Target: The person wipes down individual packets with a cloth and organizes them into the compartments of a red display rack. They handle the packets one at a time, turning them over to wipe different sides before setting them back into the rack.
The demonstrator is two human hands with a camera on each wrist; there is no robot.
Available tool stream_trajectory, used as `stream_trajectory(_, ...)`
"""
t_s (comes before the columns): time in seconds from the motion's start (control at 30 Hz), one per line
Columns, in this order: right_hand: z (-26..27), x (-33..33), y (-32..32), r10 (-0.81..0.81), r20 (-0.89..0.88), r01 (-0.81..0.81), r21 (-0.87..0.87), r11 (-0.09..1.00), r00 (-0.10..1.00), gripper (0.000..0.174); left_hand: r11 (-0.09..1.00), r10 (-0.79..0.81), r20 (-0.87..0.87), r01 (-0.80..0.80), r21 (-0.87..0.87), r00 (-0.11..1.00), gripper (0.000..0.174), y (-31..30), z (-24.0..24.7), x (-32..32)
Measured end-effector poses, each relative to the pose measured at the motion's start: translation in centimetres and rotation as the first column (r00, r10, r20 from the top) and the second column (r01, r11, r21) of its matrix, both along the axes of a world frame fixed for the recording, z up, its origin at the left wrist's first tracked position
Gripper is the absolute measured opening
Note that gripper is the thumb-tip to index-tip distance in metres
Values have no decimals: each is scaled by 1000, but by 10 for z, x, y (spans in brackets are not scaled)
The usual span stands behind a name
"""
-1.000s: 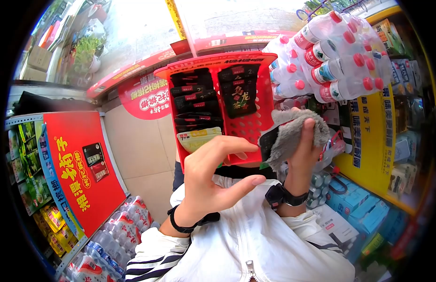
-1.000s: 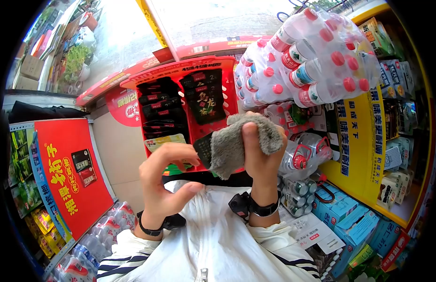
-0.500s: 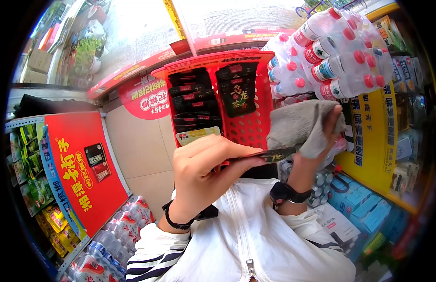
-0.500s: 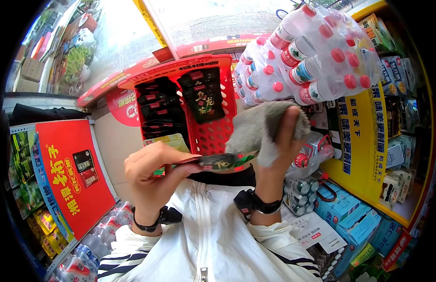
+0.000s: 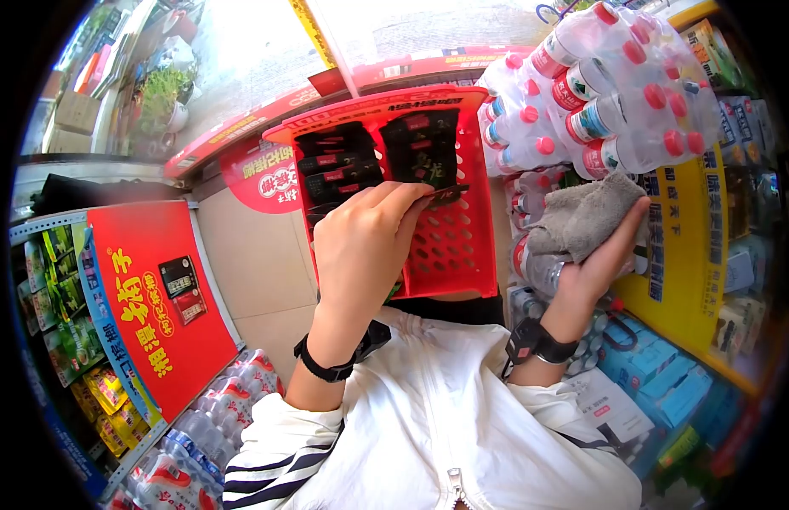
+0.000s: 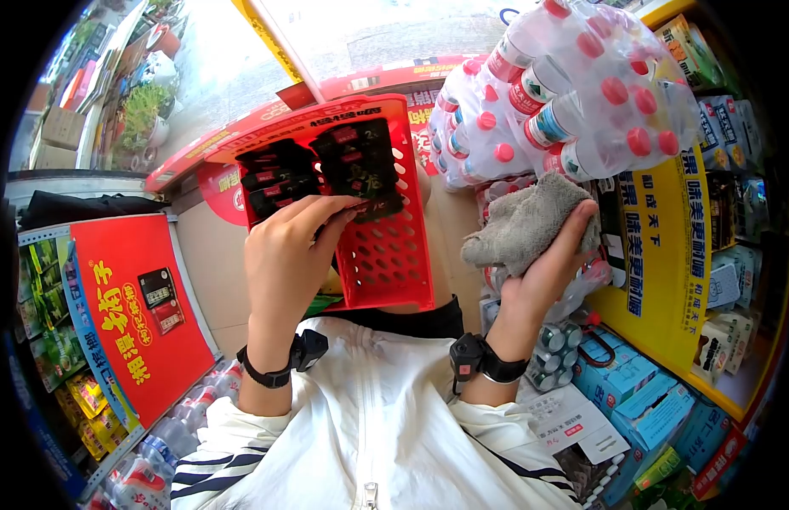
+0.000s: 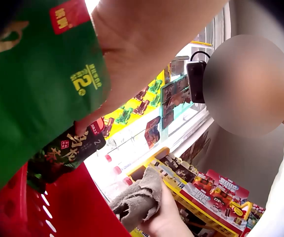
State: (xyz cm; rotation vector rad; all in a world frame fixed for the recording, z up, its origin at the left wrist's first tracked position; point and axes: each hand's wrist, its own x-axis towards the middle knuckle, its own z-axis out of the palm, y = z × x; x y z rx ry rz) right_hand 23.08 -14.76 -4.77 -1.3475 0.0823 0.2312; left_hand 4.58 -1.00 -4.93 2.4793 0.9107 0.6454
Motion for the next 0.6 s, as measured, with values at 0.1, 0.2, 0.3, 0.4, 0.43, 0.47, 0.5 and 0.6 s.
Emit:
stream_trajectory(0.1, -8, 8, -7, 61, 23, -61, 8, 998, 998, 62, 998, 52, -30, -54, -41, 998, 26, 0, 0, 4)
stream_trajectory(0.2, -13, 12, -8, 48, -44, -52, -80, 995, 998, 58, 989, 89, -63, -96, -116, 994, 41, 0, 2, 4)
stream_trajectory(0.3, -38, 23, -23, 248, 22, -243, -137, 960, 968, 30, 991, 74, -13, -75, -107, 997, 47, -1, 3, 1)
stream_trajectory(0.4, -63, 27, -31, 422, -50, -424, -173, 889, 905, 23, 982, 93, 54, -82, -170, 994, 46, -4, 12, -1)
stream_trajectory(0.43, -80, 31, -36, 404, -42, -404, -178, 897, 914, 23, 979, 95, 71, -81, -186, 993, 43, -4, 15, -1)
stream_trajectory(0.47, -103, 34, -43, 446, -138, -465, -194, 863, 885, 25, 980, 80, 77, -64, -187, 994, 43, -4, 15, -2)
stream_trajectory(0.5, -124, 36, -49, 483, -240, -530, -200, 824, 842, 27, 985, 63, 85, -49, -167, 994, 41, -5, 16, -3)
stream_trajectory(0.6, -176, 42, -63, 298, -453, -430, -223, 875, 840, 30, 986, 49, 113, -29, -165, 992, 37, -5, 17, -5)
